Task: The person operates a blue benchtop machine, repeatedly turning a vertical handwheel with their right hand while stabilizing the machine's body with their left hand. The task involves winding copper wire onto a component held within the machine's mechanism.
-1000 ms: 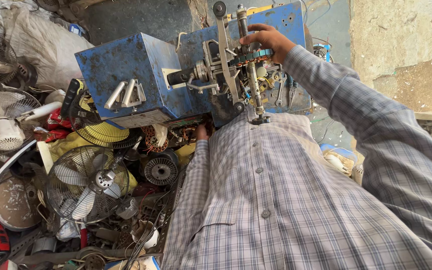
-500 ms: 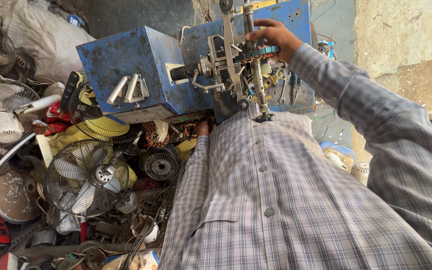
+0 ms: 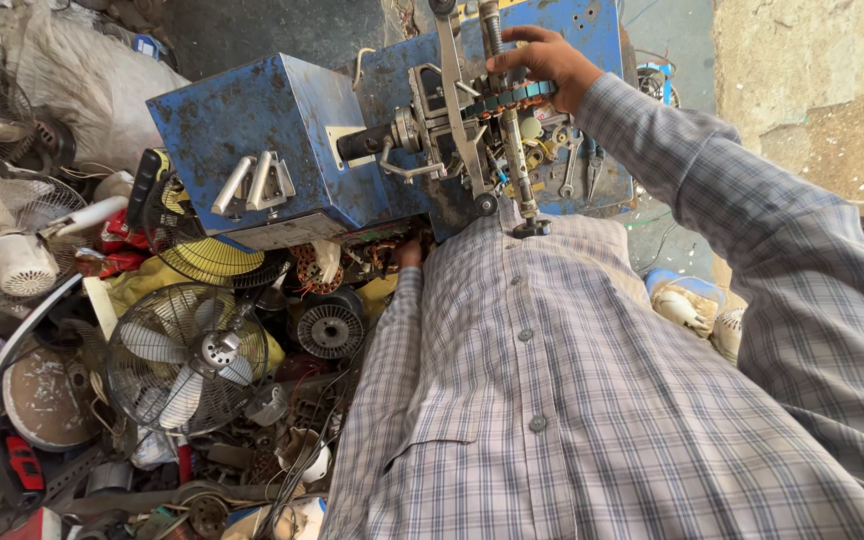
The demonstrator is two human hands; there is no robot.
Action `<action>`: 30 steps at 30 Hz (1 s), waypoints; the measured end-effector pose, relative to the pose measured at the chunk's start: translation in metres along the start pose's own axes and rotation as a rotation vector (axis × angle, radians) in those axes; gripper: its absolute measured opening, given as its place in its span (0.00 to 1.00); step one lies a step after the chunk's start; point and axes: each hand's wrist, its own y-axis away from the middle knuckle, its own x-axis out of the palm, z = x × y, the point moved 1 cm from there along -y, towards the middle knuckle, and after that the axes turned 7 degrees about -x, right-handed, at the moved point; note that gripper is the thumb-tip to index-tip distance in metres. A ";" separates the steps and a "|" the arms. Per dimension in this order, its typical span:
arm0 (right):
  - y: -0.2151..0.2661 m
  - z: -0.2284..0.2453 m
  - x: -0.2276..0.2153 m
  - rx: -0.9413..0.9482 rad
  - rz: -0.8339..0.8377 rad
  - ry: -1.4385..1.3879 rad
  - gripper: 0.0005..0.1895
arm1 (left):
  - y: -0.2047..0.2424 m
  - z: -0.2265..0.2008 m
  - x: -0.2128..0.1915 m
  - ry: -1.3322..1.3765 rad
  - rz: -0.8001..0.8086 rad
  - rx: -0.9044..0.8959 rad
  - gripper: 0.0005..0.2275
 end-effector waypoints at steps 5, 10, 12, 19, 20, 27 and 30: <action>-0.001 0.000 -0.001 0.001 0.016 -0.040 0.40 | -0.004 0.010 -0.003 -0.001 0.000 -0.008 0.15; -0.004 -0.003 -0.004 -0.038 0.038 -0.022 0.39 | -0.004 0.009 0.000 -0.022 -0.008 0.003 0.18; -0.005 -0.003 -0.004 -0.044 0.044 -0.035 0.39 | -0.005 0.007 0.001 -0.033 -0.005 0.010 0.20; -0.004 -0.002 -0.003 -0.032 0.040 -0.092 0.37 | -0.007 0.009 -0.002 -0.036 0.010 0.019 0.24; -0.003 -0.002 -0.002 -0.033 0.044 -0.101 0.36 | -0.008 0.010 -0.004 -0.037 0.012 0.020 0.25; -0.001 0.000 -0.002 -0.037 0.047 -0.105 0.37 | -0.011 0.016 -0.008 -0.030 0.022 0.033 0.29; -0.002 0.000 -0.001 -0.025 0.039 -0.110 0.38 | -0.011 0.017 -0.010 -0.025 0.029 0.036 0.31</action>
